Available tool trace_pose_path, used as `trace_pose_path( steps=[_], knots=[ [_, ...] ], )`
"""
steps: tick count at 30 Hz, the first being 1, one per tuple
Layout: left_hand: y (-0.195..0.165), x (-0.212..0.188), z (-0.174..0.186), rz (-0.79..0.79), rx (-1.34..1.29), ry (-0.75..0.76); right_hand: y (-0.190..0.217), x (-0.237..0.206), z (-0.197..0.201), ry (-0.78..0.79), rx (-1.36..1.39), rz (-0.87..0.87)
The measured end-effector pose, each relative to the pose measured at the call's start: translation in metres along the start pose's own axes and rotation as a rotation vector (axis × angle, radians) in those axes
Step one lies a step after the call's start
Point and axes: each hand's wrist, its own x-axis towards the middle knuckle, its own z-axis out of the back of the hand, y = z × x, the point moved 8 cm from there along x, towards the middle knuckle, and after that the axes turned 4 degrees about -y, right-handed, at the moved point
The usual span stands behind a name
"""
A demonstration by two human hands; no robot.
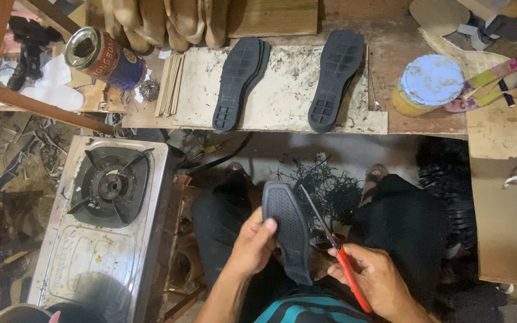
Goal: The person sits at a cluttered workbench and uses red-handled scissors to trim excess rubber from the edges of shoe soles, working one sole at a time. They rotate each sole to trim different sections, place finished soles on the bench with a stack of others, and let trimmed rubber scraps fall to the floor.
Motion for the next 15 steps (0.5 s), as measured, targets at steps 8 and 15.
trace_pose_path(
  steps=[8,15],
  knots=[
    [-0.01,0.005,0.02,-0.1,0.217,-0.071,0.024,-0.008,0.005,-0.016,-0.22,-0.02],
    [-0.013,-0.001,0.017,-0.044,0.504,-0.022,0.078,-0.016,0.01,-0.099,-0.313,0.313]
  ],
)
